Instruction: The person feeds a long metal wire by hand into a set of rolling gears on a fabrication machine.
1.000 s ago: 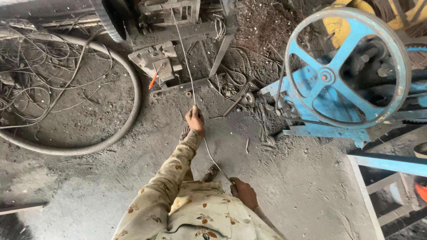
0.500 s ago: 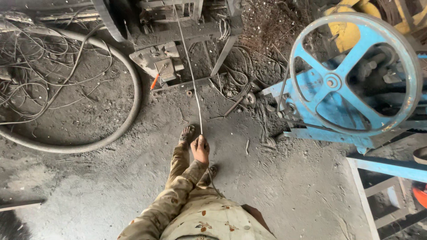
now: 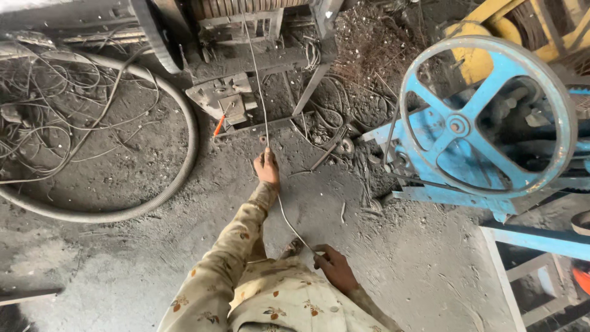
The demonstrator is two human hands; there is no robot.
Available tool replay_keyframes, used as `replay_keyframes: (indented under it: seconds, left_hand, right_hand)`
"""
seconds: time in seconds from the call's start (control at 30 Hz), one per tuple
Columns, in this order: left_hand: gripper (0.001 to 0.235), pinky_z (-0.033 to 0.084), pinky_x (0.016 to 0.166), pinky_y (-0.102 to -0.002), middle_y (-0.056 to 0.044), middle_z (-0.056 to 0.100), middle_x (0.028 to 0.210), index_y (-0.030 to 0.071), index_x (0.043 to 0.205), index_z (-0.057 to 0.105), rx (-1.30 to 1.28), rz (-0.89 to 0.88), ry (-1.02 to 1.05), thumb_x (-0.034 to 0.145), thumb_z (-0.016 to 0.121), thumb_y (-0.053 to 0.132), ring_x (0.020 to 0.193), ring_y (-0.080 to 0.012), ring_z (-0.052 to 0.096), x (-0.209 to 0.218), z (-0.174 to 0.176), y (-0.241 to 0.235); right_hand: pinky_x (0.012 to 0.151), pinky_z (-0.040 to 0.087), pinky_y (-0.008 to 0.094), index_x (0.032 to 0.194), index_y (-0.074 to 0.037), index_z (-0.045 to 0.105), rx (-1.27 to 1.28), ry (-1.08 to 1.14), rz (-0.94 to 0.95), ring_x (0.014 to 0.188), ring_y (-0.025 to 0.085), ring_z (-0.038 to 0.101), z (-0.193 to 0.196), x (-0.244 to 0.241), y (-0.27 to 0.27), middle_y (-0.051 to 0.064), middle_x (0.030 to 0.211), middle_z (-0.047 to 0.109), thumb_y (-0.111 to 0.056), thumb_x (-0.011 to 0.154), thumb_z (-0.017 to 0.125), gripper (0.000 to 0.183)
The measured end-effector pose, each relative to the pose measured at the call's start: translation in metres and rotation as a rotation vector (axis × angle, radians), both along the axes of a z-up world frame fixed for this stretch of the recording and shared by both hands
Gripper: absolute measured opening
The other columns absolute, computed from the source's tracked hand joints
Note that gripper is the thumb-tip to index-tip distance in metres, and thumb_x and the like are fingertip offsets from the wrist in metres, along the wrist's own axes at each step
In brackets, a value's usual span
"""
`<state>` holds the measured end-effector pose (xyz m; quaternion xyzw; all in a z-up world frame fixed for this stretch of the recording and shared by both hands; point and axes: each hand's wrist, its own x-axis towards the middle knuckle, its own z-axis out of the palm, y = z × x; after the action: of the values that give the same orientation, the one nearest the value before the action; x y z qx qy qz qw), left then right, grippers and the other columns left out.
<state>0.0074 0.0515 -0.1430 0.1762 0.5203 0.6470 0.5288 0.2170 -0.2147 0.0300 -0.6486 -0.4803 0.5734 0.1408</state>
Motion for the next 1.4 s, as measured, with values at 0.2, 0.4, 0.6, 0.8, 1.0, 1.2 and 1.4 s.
replay_keyframes:
  seconds: [0.2,0.4,0.6,0.8,1.0,1.2,1.4]
  left_hand:
    - [0.044,0.028,0.044,-0.026,0.006,0.041,0.06,0.014,0.072,0.047,-0.016,-0.058,-0.09,0.105,0.059,0.04,0.05,-0.007,0.037,0.021,-0.016,-0.041]
    - [0.046,0.03,0.045,-0.027,0.004,0.043,0.06,0.013,0.072,0.049,-0.06,-0.111,-0.09,0.103,0.056,0.046,0.049,-0.0085,0.038,0.029,-0.011,-0.092]
    - [0.044,0.03,0.048,-0.026,0.005,0.043,0.066,0.015,0.076,0.049,-0.119,-0.122,-0.193,0.102,0.06,0.048,0.054,-0.0072,0.039,0.026,0.008,-0.153]
    - [0.046,0.03,0.046,-0.027,0.003,0.045,0.061,0.011,0.073,0.051,-0.102,-0.204,0.002,0.101,0.06,0.046,0.051,-0.0084,0.039,0.015,0.04,-0.148]
    - [0.043,0.026,0.043,-0.028,0.005,0.041,0.058,0.012,0.072,0.051,-0.149,-0.276,-0.039,0.104,0.059,0.04,0.048,-0.0084,0.035,-0.047,0.079,-0.012]
    - [0.038,0.025,0.041,-0.029,0.005,0.037,0.056,0.015,0.076,0.048,-0.226,-0.383,-0.279,0.104,0.053,0.04,0.045,-0.0099,0.034,-0.047,0.129,-0.016]
    - [0.04,0.027,0.044,-0.028,0.004,0.036,0.058,0.014,0.078,0.047,-0.199,-0.391,-0.366,0.106,0.053,0.042,0.048,-0.0101,0.034,-0.029,0.134,-0.056]
  right_hand:
    - [0.068,0.051,0.034,0.126,-0.011,0.067,-0.086,-0.032,-0.032,0.071,0.015,0.063,-0.009,0.024,-0.039,0.012,0.081,0.073,-0.027,0.094,0.066,0.036]
    - [0.071,0.055,0.033,0.122,-0.009,0.068,-0.104,0.122,-0.089,0.078,0.015,0.068,-0.019,0.033,-0.096,0.014,0.091,0.076,-0.026,0.092,0.068,0.034]
    - [0.067,0.053,0.034,0.11,-0.005,0.072,-0.161,0.08,-0.064,0.073,0.017,0.066,-0.033,0.045,-0.117,0.013,0.084,0.074,-0.029,0.091,0.071,0.031]
    - [0.063,0.052,0.035,0.099,-0.001,0.075,-0.204,-0.008,-0.027,0.068,0.019,0.065,-0.065,0.039,-0.088,0.013,0.076,0.072,-0.032,0.09,0.073,0.032]
    - [0.064,0.048,0.032,0.091,0.005,0.077,-0.003,0.348,-0.157,0.071,0.013,0.058,-0.139,-0.029,-0.002,0.005,0.077,0.069,-0.028,0.092,0.077,0.032]
    - [0.07,0.053,0.033,0.08,0.0,0.069,0.029,0.701,-0.241,0.077,0.014,0.065,-0.146,-0.046,0.012,0.001,0.085,0.067,-0.021,0.088,0.076,0.024]
    - [0.054,0.034,0.033,0.072,-0.001,0.072,-0.034,0.416,-0.141,0.058,0.012,0.043,-0.138,-0.025,-0.015,0.0,0.061,0.054,-0.028,0.094,0.074,0.034]
